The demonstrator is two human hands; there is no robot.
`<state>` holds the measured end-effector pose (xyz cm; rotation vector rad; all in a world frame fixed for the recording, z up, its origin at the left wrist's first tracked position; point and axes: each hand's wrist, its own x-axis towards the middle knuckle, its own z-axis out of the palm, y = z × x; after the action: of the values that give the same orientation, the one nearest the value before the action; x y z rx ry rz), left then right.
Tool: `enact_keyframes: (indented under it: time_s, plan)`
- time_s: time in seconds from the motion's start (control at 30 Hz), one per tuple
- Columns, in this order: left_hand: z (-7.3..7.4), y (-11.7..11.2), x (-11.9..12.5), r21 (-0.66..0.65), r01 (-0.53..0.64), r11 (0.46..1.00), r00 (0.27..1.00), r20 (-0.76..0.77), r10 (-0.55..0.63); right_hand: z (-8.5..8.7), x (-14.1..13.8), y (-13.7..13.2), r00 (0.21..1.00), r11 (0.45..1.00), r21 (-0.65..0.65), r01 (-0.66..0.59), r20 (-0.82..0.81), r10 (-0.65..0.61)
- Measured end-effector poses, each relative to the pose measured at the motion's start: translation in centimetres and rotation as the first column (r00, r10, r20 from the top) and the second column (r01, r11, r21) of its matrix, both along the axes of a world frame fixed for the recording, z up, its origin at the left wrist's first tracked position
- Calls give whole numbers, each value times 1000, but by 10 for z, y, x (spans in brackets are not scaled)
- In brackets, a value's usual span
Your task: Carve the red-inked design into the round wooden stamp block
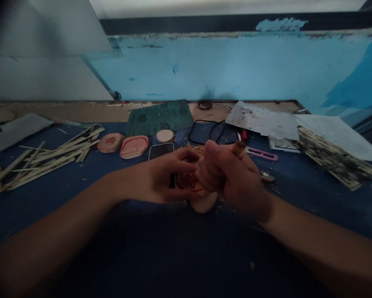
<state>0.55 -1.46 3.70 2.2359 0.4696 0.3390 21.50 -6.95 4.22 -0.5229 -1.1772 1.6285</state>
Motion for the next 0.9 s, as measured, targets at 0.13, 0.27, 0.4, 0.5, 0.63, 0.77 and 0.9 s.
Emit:
enact_keyframes:
  time_s: [0.13, 0.27, 0.4, 0.5, 0.63, 0.77, 0.9]
  plan:
    - [2, -3, 3, -16, -21, 1000, 999, -32, 21, -5, -3, -2, 1000, 1000, 20, 17, 12, -17]
    - [1, -1, 2, -21, -3, 1000, 999, -45, 2, -13, -5, -1, 999, 999, 9, 39, 15, -39]
    - [-2, 2, 1, 0, 16, 1000, 999, -42, -16, -16, -7, -2, 997, 998, -29, 64, 49, -63]
    - [-3, 3, -1, 5, 23, 1000, 999, -25, -23, -11, -10, -5, 997, 998, -34, 55, 62, -53]
    - [-4, 4, -2, -15, 30, 999, 999, -34, -30, -7, -10, -9, 999, 1000, 2, 19, 51, -19]
    - [-3, 3, -1, 16, 28, 999, 999, -35, -27, -12, -9, -13, 999, 1000, -7, -3, 53, 4]
    - [-1, 2, 1, 47, 35, 998, 999, -38, -33, -17, -9, -16, 995, 1000, -17, -25, 97, 27]
